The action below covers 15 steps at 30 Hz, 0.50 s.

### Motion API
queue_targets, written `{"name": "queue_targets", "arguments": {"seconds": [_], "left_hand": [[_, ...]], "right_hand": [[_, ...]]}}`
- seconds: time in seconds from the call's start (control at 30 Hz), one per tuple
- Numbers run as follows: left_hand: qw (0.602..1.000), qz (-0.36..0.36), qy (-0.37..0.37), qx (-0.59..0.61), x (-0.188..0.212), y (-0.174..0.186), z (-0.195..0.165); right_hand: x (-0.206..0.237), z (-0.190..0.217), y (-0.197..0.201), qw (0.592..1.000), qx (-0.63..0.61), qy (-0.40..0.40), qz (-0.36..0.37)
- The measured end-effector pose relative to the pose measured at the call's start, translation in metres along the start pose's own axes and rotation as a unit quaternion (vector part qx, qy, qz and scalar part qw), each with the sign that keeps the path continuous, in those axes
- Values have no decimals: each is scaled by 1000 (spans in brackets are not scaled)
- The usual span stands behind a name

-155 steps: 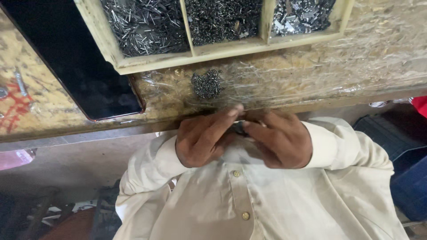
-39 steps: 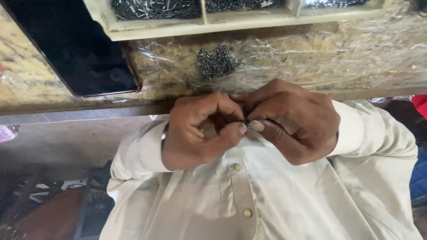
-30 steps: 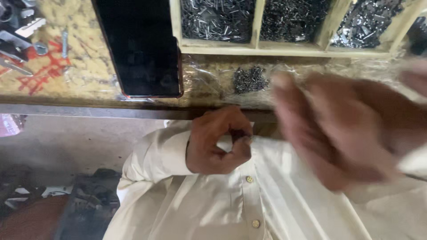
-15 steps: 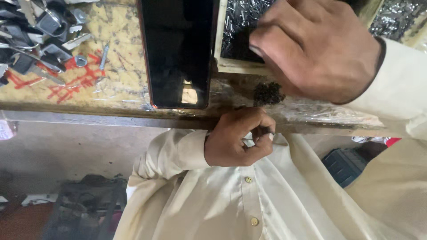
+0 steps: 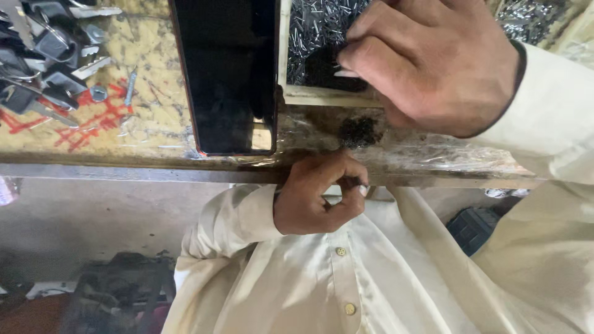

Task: The person repeatedly picks small metal fasteners from a compartmentalized tray and inserts them into a cylindrical metal piece held in the left hand. The person uses a small blue-handled tool to press or adjust the fasteners inside the cylinder. The process is repeated multiple times throughout the clip.

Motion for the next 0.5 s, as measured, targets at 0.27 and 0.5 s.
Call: {"name": "queue_targets", "arguments": {"seconds": [0.27,0.5], "left_hand": [[1000,-18,-2,21,-1,3,-1],[999,-34,4,27,6,6,-3]], "right_hand": [[34,10,-28,982,174,36,-58],[19,26,24,954,-189,-230,32]]}}
Point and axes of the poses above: each hand's wrist, its own x-axis away from the middle knuckle, its own y-axis out of the back of the hand, z = x × y, the point moved 6 cm from there along -x, towards the middle knuckle, and after that the axes turned 12 degrees about x, right-handed, at the moved point
